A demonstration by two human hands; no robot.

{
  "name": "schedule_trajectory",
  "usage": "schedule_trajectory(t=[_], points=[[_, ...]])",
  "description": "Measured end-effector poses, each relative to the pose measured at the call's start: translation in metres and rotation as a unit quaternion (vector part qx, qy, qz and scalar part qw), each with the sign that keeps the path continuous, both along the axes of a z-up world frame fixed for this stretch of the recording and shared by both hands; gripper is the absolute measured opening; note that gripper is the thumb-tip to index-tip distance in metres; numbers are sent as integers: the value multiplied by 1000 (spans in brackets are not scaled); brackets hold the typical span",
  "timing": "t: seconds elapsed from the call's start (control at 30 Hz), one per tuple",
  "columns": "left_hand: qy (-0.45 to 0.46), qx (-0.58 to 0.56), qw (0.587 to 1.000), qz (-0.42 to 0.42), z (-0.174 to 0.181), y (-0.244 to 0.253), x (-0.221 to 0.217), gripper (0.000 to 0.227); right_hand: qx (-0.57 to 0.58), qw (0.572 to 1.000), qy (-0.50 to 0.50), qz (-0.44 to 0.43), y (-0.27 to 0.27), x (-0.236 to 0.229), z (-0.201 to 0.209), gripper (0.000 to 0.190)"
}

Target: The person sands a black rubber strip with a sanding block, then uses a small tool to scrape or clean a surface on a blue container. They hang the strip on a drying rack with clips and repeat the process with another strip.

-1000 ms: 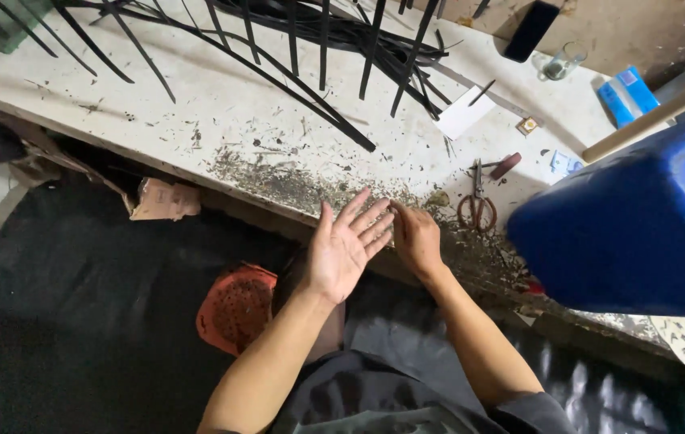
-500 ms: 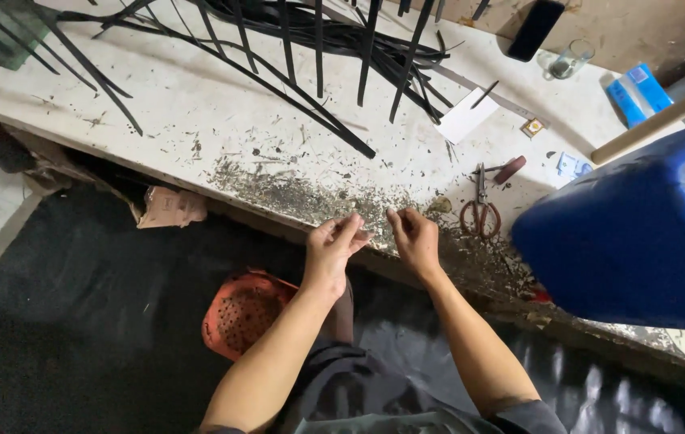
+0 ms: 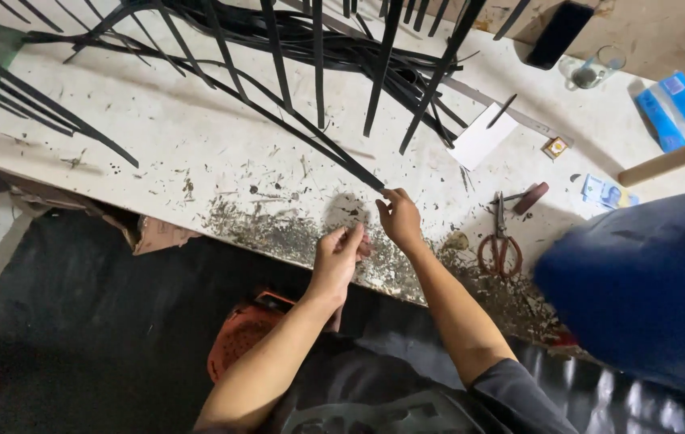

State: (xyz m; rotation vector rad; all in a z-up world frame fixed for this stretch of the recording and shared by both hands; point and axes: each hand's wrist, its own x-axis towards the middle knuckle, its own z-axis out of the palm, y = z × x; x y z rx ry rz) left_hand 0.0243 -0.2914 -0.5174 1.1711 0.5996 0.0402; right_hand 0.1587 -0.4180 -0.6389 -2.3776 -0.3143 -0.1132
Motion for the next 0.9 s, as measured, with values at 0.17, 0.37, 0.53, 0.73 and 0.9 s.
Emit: schedule_trajectory(t=[0.17, 0.37, 0.53, 0.73, 0.9], points=[[11, -28, 999, -16, -6, 17, 34, 26, -144, 989, 33, -8, 22, 37, -38, 27], [26, -20, 999, -37, -13, 30, 62, 22, -237, 971, 20, 6, 24, 55, -79, 29], [13, -10, 997, -75, 4, 31, 85, 19, -227, 971, 79, 2, 14, 63, -105, 25], [-62, 86, 986, -131, 11, 26, 106, 18, -54, 986, 158, 30, -30, 27, -35, 16], [-335, 394, 814, -265, 43, 0, 122, 21, 321, 937, 134, -22, -75, -27, 145, 14]])
